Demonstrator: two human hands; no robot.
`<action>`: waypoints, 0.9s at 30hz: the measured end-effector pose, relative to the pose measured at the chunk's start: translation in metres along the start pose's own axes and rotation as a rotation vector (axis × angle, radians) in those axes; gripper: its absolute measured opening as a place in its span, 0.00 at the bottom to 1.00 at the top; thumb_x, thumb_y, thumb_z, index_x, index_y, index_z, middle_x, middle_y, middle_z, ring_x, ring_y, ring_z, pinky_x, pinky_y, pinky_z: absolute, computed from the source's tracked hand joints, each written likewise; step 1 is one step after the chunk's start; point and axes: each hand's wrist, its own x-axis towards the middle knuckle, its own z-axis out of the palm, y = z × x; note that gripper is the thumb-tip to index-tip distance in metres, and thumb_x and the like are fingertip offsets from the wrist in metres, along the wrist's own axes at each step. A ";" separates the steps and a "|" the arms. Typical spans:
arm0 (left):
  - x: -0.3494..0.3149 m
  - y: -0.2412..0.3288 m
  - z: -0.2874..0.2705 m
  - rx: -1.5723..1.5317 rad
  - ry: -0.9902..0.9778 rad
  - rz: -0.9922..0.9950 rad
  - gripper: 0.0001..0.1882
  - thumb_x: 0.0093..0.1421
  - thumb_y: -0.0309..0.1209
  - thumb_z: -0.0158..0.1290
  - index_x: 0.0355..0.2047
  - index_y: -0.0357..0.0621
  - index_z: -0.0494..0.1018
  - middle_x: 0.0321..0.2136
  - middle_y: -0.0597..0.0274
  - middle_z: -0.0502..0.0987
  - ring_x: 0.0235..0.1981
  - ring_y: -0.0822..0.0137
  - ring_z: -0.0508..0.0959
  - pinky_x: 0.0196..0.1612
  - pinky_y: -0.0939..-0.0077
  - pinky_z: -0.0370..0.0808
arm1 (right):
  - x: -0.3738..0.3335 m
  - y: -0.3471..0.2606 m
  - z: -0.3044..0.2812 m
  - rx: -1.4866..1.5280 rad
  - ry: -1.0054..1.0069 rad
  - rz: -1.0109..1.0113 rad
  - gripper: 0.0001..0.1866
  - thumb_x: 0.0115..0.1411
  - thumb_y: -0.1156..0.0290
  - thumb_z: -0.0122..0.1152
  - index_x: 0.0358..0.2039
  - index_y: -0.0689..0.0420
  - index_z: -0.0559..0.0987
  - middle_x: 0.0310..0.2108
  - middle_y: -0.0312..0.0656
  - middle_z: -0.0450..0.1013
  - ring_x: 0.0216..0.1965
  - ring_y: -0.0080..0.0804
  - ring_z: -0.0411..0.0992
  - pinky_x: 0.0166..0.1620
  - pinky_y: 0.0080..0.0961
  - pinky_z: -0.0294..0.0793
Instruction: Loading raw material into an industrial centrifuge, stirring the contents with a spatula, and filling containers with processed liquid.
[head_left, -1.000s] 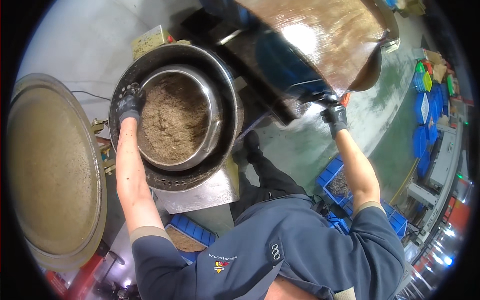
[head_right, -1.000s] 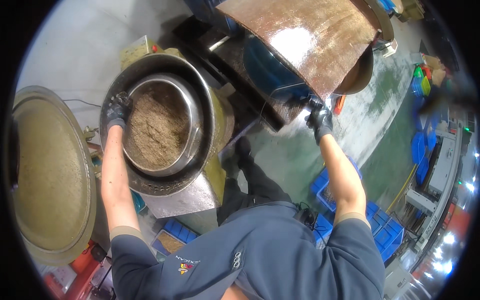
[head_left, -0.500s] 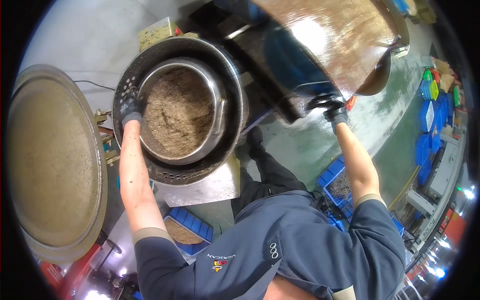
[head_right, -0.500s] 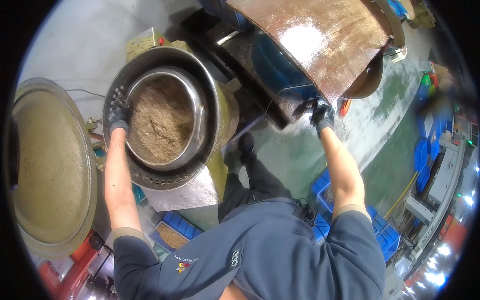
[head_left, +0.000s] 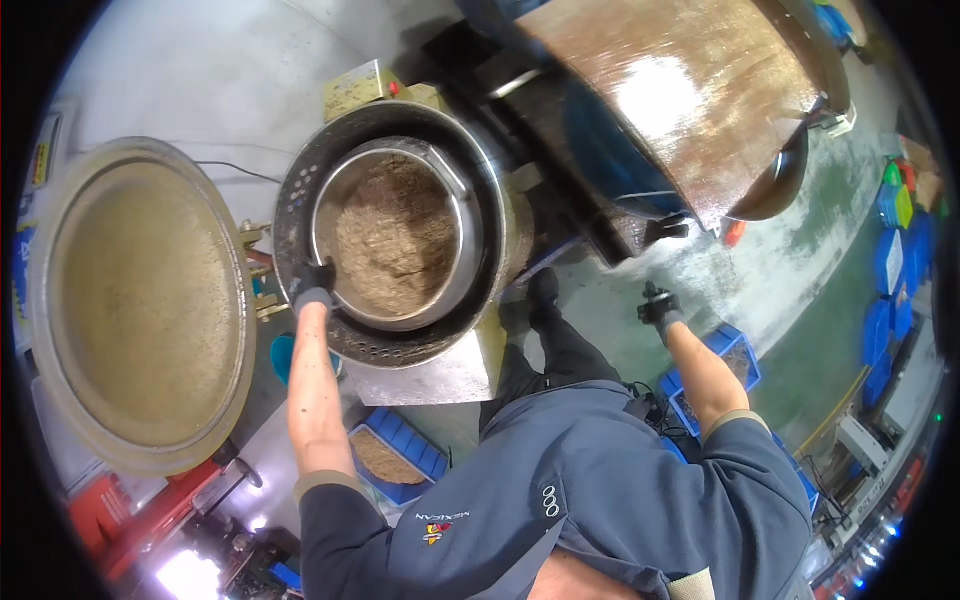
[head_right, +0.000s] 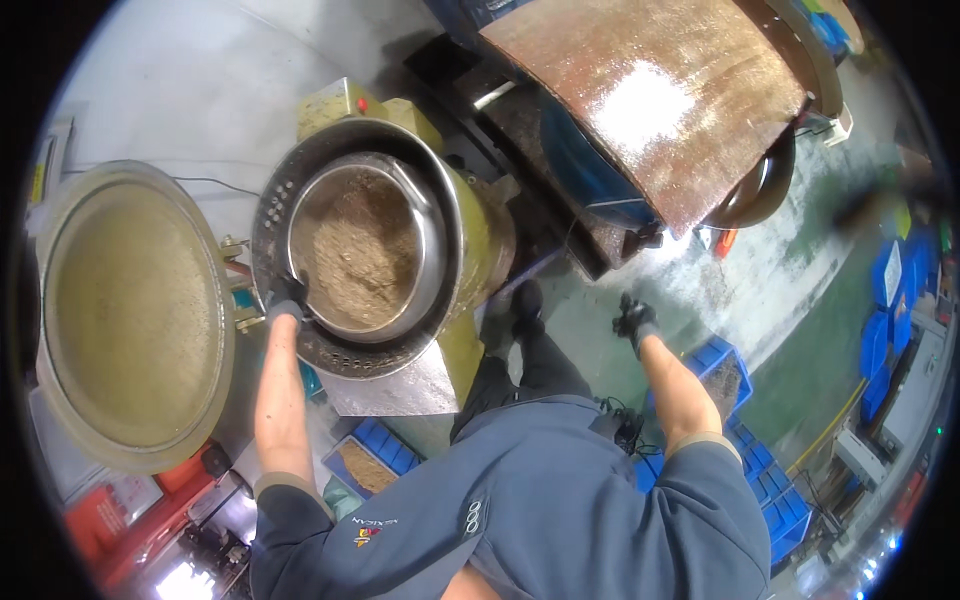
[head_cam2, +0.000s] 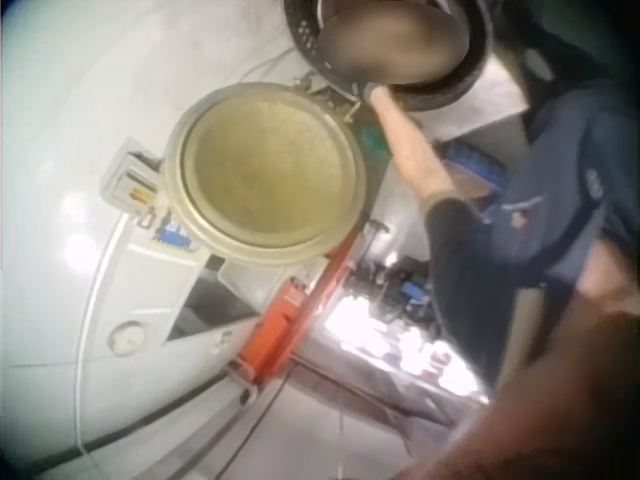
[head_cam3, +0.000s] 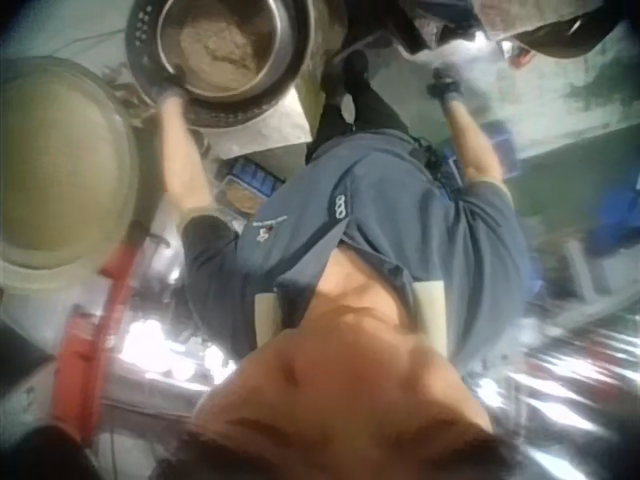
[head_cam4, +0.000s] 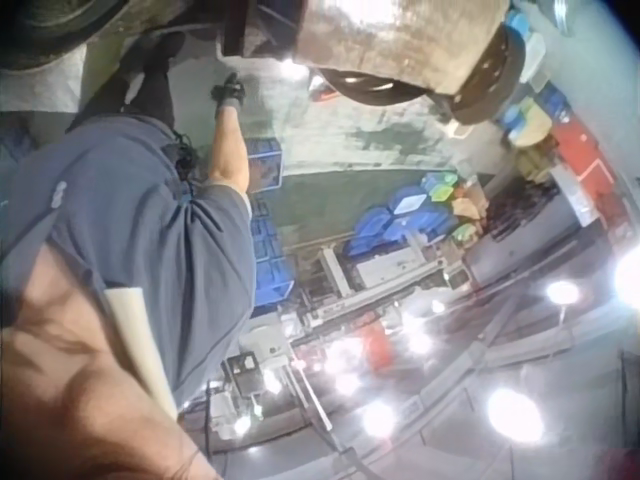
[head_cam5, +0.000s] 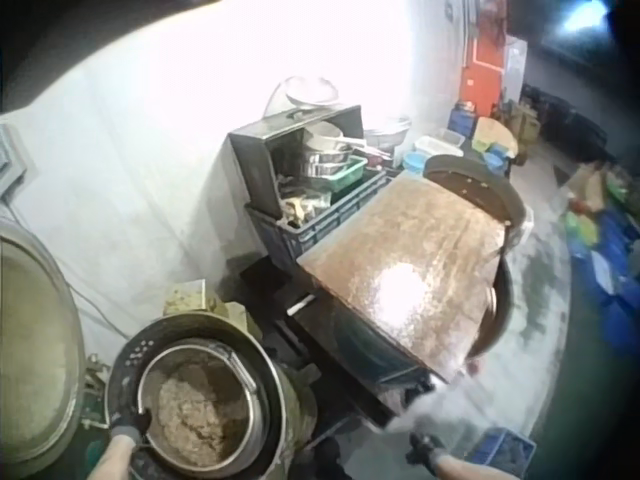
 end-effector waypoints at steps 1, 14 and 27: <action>-0.019 -0.047 0.007 0.050 0.030 -0.015 0.32 0.58 0.56 0.43 0.47 0.39 0.74 0.42 0.40 0.76 0.46 0.43 0.76 0.49 0.55 0.72 | 0.020 -0.044 0.008 0.596 0.003 0.455 0.16 0.66 0.54 0.43 0.40 0.51 0.72 0.25 0.46 0.71 0.19 0.38 0.69 0.21 0.34 0.67; -0.165 0.082 0.019 -1.251 -0.672 -0.278 0.27 0.62 0.46 0.49 0.56 0.42 0.66 0.49 0.58 0.74 0.47 0.62 0.73 0.48 0.70 0.70 | 0.025 -0.135 -0.019 1.012 -0.121 0.958 0.22 0.63 0.48 0.52 0.42 0.55 0.73 0.17 0.51 0.70 0.12 0.37 0.66 0.16 0.30 0.65; -0.128 0.189 -0.071 -2.417 -0.738 -0.005 0.18 0.65 0.41 0.45 0.49 0.43 0.71 0.42 0.54 0.78 0.40 0.62 0.79 0.42 0.74 0.78 | -0.060 -0.126 -0.078 0.788 0.217 0.684 0.26 0.62 0.43 0.50 0.41 0.55 0.74 0.15 0.44 0.69 0.13 0.34 0.68 0.17 0.30 0.66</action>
